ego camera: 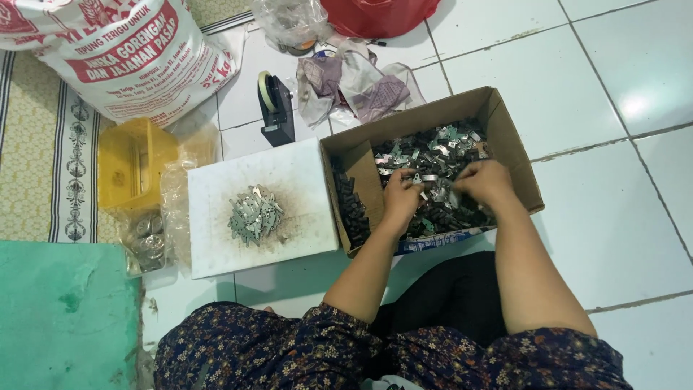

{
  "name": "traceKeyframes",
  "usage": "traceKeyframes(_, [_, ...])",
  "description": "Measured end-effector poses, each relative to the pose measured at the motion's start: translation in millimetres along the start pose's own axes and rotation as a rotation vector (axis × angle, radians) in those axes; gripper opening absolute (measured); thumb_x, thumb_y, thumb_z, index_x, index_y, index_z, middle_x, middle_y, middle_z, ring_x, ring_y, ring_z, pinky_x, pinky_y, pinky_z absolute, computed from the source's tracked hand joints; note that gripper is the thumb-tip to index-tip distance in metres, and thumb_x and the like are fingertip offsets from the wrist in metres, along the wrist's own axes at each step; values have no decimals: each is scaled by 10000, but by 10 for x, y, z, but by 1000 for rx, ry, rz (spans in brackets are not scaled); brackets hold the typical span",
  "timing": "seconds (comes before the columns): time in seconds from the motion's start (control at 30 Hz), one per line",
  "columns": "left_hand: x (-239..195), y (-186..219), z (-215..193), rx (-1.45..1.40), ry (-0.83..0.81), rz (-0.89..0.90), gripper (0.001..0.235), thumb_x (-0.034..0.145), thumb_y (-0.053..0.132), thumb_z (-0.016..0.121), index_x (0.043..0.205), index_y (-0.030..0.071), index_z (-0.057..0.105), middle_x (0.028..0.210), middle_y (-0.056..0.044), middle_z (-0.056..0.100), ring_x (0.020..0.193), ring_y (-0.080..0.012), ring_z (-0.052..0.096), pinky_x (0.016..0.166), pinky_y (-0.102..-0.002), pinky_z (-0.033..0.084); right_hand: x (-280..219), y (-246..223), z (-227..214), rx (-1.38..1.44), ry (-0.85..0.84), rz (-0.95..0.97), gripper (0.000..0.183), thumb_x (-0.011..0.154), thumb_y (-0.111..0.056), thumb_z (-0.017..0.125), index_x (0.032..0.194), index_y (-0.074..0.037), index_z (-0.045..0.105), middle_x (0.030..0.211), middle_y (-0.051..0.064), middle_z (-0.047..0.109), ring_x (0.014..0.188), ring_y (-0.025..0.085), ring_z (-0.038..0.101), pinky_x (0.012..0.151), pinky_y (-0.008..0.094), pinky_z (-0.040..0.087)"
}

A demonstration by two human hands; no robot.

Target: The person sits on the floor and sorts small metal pieces from a cardboard box onto a white board. They pick up pieces, separate them, and place them on the board, occasionally gathering them into a small pile.

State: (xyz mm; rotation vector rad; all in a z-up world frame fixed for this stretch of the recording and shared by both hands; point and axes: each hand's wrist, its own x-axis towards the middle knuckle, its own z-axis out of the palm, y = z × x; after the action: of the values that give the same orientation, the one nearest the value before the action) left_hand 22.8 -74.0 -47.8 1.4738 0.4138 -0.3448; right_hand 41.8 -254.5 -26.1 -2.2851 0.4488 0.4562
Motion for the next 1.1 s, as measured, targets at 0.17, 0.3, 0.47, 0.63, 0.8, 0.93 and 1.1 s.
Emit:
traceKeyframes(0.17, [-3, 19, 119, -86, -90, -5, 435, 974, 36, 606, 1393, -16, 500, 1124, -214, 628, 973, -243, 674, 772, -329, 638, 79, 63, -33, 354, 31, -204, 252, 779, -151, 862, 961, -3, 770, 958, 252, 724, 958, 351, 677, 771, 427, 547])
traceKeyframes(0.3, [94, -67, 216, -204, -155, -19, 505, 973, 119, 698, 1419, -32, 514, 1203, -247, 668, 1010, -290, 686, 785, -392, 631, 313, 206, 85, 469, 22, -211, 270, 751, -83, 901, 967, -19, 751, 842, 177, 729, 779, 229, 714, 607, 319, 593])
traceKeyframes(0.47, [67, -17, 177, -130, -54, 35, 470, 901, 123, 776, 1317, -21, 612, 1073, -173, 718, 933, -193, 687, 721, -288, 620, 163, 44, 55, 562, 4, -173, 236, 892, -58, 785, 1101, 22, 712, 931, 210, 723, 834, 237, 719, 652, 315, 615])
traceKeyframes(0.63, [179, -104, 141, -56, 15, 100, 407, 851, 128, 809, 1226, 25, 690, 971, -133, 744, 880, -175, 695, 672, -269, 605, 165, 49, 33, 155, 180, -85, 186, 909, -154, 821, 1023, -16, 771, 901, 237, 726, 812, 323, 729, 603, 409, 612])
traceKeyframes(0.8, [107, -49, 85, 141, 98, 153, 362, 803, 167, 849, 1154, 167, 761, 985, -85, 778, 934, -147, 725, 733, -285, 610, 113, -26, 185, -185, 185, 44, 330, 752, -203, 910, 942, 40, 794, 814, 277, 735, 801, 394, 747, 637, 461, 635])
traceKeyframes(0.93, [39, -2, -46, 124, 106, 175, 346, 831, 155, 839, 1167, 150, 756, 964, -105, 779, 934, -176, 729, 740, -319, 611, 221, 141, 253, -174, 227, 55, 304, 790, -182, 873, 920, 74, 772, 790, 281, 722, 799, 414, 743, 613, 478, 622])
traceKeyframes(1.1, [-198, 142, -185, 57, 115, 143, 373, 848, 116, 806, 1207, 70, 718, 1031, -190, 750, 1024, -257, 703, 795, -373, 602, 189, 170, 184, -61, 255, 146, 233, 817, -76, 821, 1036, -1, 788, 971, 273, 747, 993, 467, 711, 770, 572, 591])
